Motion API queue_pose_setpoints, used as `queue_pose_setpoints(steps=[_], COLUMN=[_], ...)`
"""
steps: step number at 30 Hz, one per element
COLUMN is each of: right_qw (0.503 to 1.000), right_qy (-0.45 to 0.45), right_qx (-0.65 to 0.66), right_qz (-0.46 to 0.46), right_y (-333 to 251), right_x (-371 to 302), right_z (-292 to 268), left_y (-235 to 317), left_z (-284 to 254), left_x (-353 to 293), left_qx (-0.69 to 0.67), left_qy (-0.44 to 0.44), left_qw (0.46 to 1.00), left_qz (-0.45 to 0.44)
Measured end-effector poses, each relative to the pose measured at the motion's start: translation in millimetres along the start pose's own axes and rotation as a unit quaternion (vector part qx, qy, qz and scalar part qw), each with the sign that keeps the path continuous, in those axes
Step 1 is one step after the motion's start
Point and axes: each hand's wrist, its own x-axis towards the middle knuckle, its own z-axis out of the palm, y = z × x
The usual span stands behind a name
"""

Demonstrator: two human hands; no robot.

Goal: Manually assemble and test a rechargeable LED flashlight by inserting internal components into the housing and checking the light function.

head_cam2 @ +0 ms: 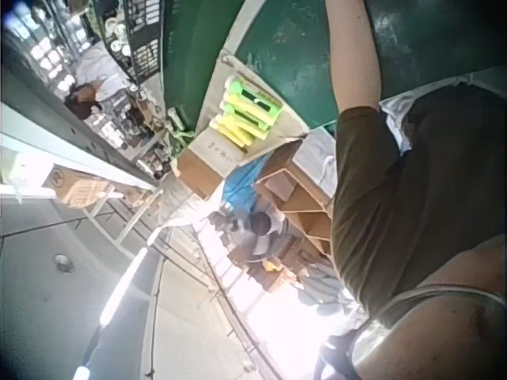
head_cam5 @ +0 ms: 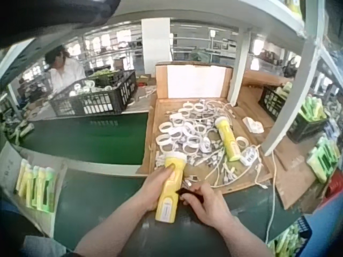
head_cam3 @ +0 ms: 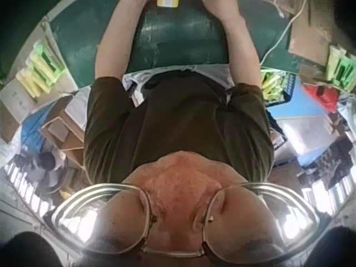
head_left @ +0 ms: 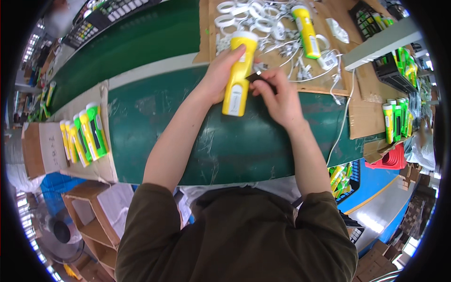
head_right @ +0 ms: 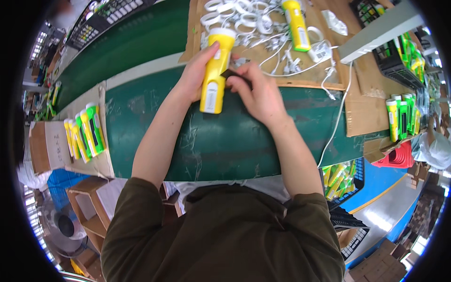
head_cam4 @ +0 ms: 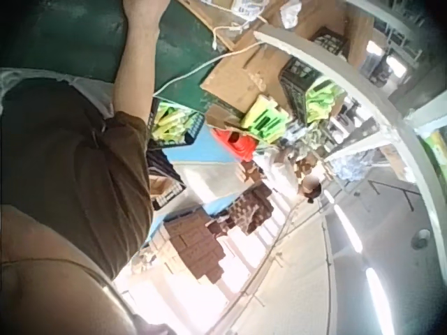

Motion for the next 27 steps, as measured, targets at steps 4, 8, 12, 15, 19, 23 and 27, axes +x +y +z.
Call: queue_pose_setpoints(steps=[4,8,12,15,19,23,27], right_qw=[0.999,0.989,0.974,0.979,0.986,0.973,0.944], right_qy=[-0.016,-0.078,0.003,-0.005,-0.130,-0.186,-0.232], right_qx=[-0.049,-0.093,-0.192,-0.183,-0.101,-0.069,-0.128], right_qz=[0.011,-0.082,-0.123,-0.086,-0.035,-0.120,-0.196], right_y=[-11.3,-9.1,-12.9,-17.9,-22.0,-27.3,-35.4], right_x=[-2.5,-8.1,-8.2,-8.1,-8.9,-7.5,-9.9], right_z=[-3.9,-0.9,-2.9,-5.6,-7.9,-8.4,-9.6], left_y=[-8.9,-8.8,-8.0,-9.0,-7.8,-2.7,-6.3], left_z=[6.6,7.1,5.2,6.6,6.5,-3.1,-3.7], left_x=[-4.8,-9.5,-8.6,-6.9,-8.6,-8.0,-2.4], left_qx=[0.114,0.169,0.146,0.141,0.146,0.003,-0.098], left_qy=[-0.023,-0.004,-0.034,-0.017,-0.016,0.003,0.053], left_qw=[0.989,0.981,0.984,0.985,0.985,0.998,0.989], left_qz=[0.090,0.097,0.100,0.095,0.095,0.058,0.102])
